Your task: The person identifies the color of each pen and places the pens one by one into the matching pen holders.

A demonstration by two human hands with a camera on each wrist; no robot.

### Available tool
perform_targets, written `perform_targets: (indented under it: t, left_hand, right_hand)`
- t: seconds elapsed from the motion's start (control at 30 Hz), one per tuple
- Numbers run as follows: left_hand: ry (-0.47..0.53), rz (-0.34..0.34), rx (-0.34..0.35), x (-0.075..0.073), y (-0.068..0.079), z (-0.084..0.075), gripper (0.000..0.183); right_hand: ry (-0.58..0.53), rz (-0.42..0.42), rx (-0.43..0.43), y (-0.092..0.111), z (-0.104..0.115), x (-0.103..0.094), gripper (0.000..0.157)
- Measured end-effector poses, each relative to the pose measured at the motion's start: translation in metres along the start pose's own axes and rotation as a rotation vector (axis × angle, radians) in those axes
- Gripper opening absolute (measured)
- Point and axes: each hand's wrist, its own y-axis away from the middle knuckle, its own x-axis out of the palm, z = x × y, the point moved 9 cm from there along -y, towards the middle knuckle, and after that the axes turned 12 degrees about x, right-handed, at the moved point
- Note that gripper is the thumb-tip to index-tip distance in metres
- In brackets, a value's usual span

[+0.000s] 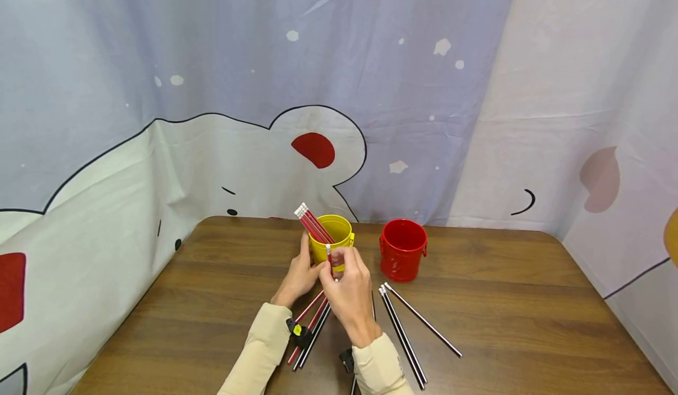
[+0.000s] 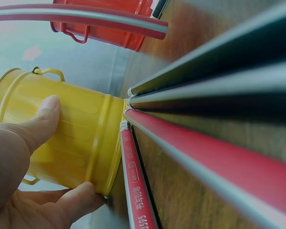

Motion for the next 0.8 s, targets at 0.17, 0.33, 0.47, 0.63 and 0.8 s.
perform_targets:
  t: [0.17,0.33,0.47,0.63,0.8]
  left_hand:
    - [-0.028,-0.001,0.012,0.000,-0.001,0.001,0.096]
    - [-0.047,-0.011,0.012,-0.001,-0.001,0.002,0.094]
    - [-0.033,-0.005,-0.004,-0.001,0.000,0.003,0.092]
    - [-0.031,-0.008,0.019,-0.001,-0.001,0.000,0.092]
    - [-0.022,-0.010,0.025,-0.001,0.000,0.000,0.097]
  right_hand:
    - [0.012,-0.009,-0.018,-0.001,0.001,0.001,0.024]
    - [0.002,0.003,-0.018,-0.002,0.005,0.003,0.024]
    - [-0.014,0.017,-0.013,-0.008,0.008,0.003,0.024]
    - [-0.015,0.001,-0.050,-0.021,0.017,-0.002,0.021]
    - [-0.009,-0.009,-0.059,-0.034,0.023,-0.004,0.019]
